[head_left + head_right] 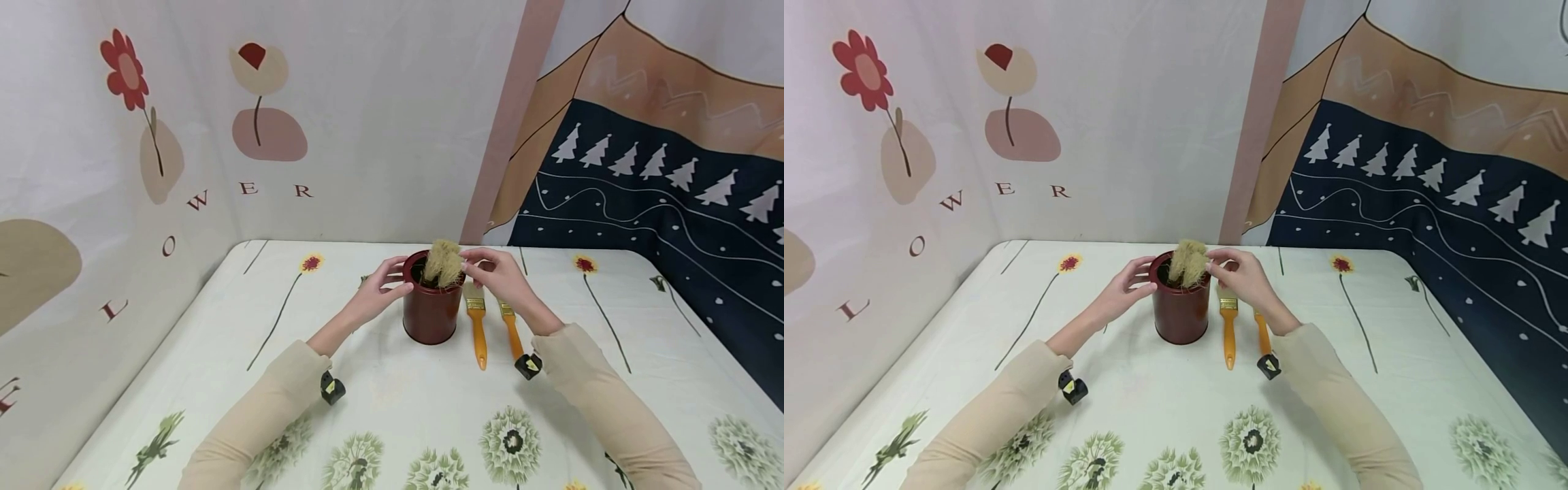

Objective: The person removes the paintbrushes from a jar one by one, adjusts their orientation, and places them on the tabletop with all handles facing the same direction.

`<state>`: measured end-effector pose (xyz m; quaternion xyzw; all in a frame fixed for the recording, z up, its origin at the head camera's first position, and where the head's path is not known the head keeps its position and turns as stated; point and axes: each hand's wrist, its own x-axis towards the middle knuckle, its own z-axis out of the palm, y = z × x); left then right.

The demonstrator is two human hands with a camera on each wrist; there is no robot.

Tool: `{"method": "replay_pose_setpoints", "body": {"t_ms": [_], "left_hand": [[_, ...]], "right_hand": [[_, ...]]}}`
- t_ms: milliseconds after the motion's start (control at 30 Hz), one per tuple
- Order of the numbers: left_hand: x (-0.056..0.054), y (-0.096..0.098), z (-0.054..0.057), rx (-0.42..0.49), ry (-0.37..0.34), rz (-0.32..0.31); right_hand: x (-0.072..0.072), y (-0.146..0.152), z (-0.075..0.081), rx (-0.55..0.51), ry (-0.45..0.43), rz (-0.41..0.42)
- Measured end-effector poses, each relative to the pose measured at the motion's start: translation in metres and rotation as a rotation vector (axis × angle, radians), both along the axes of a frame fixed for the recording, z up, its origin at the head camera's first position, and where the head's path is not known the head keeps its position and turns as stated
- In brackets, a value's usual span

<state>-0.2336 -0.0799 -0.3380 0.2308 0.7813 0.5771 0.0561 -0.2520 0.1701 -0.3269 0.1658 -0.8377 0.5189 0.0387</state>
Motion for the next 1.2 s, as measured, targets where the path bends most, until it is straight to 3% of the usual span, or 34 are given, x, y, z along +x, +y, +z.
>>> {"method": "replay_pose_setpoints", "body": {"t_ms": [300,533,900,1200], "left_hand": [[0.000,0.000,0.001,0.012,0.009,-0.003],[0.001,0.001,0.001,0.010,0.002,-0.002],[0.001,0.000,0.001,0.010,0.002,0.000],[0.001,0.000,0.001,0.008,0.000,0.000]], "right_hand": [[0.000,-0.002,0.001,0.004,0.014,-0.037],[0.002,0.002,0.008,-0.042,0.076,-0.039],[0.018,0.006,0.040,-0.162,0.155,-0.012],[0.005,0.021,0.033,-0.221,0.213,-0.061]]}}
